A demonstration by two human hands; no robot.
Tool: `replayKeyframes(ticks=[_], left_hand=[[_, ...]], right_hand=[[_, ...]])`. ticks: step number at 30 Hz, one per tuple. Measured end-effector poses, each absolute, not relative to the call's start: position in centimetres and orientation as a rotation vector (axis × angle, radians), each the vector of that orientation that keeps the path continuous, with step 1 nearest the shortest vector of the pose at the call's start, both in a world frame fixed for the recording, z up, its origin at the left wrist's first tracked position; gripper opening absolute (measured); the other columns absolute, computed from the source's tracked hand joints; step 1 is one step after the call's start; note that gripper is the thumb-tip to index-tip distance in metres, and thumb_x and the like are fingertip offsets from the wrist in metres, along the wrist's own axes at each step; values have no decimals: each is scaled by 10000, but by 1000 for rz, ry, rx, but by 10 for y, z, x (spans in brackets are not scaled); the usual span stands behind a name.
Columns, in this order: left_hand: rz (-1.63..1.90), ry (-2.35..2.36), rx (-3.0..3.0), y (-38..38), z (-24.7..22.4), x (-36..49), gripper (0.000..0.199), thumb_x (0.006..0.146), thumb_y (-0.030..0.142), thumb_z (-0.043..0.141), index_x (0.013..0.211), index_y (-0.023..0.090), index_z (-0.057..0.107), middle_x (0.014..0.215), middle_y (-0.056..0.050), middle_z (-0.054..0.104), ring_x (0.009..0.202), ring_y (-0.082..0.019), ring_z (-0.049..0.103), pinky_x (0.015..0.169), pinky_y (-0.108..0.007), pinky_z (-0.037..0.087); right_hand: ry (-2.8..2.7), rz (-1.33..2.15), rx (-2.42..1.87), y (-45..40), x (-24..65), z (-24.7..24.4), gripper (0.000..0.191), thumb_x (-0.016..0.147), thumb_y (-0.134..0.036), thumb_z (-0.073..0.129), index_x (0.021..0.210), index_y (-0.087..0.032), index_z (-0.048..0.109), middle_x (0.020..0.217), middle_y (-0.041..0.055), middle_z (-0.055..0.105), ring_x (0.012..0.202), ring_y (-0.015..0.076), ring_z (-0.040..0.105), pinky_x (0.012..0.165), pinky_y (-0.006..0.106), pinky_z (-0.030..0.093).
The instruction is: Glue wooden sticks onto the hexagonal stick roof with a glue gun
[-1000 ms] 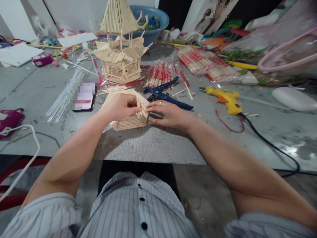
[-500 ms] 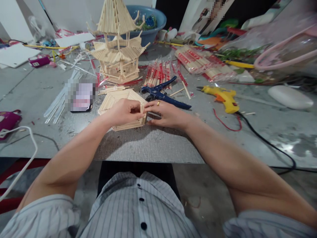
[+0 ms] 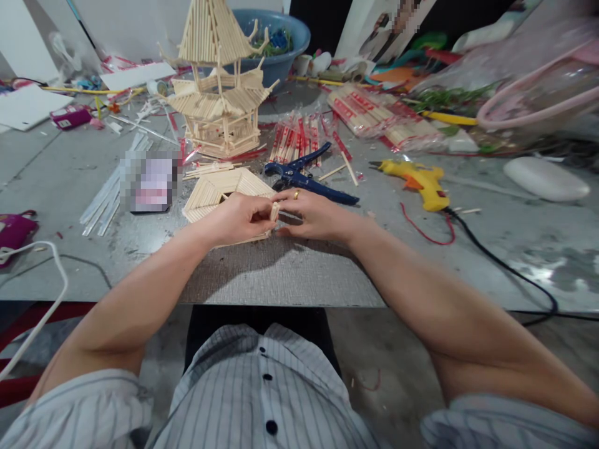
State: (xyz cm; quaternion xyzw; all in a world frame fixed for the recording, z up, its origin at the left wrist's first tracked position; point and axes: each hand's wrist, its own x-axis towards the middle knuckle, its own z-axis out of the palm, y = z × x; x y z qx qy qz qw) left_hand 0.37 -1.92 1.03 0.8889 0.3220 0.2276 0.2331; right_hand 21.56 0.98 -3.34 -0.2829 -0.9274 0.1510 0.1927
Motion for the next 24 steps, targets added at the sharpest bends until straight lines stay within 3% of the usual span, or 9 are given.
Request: replayKeyframes(ticks=[24], left_hand=[[493, 982, 2396, -17, 10, 5, 87, 752, 151, 584, 665, 146, 582, 575, 53, 560, 536, -56, 472, 564, -185, 342]], right_hand=[[-2614, 430, -830, 9, 216, -33, 370, 770, -371, 677, 1111, -228, 673, 1280, 107, 583, 1166, 259, 556, 985, 433, 448]])
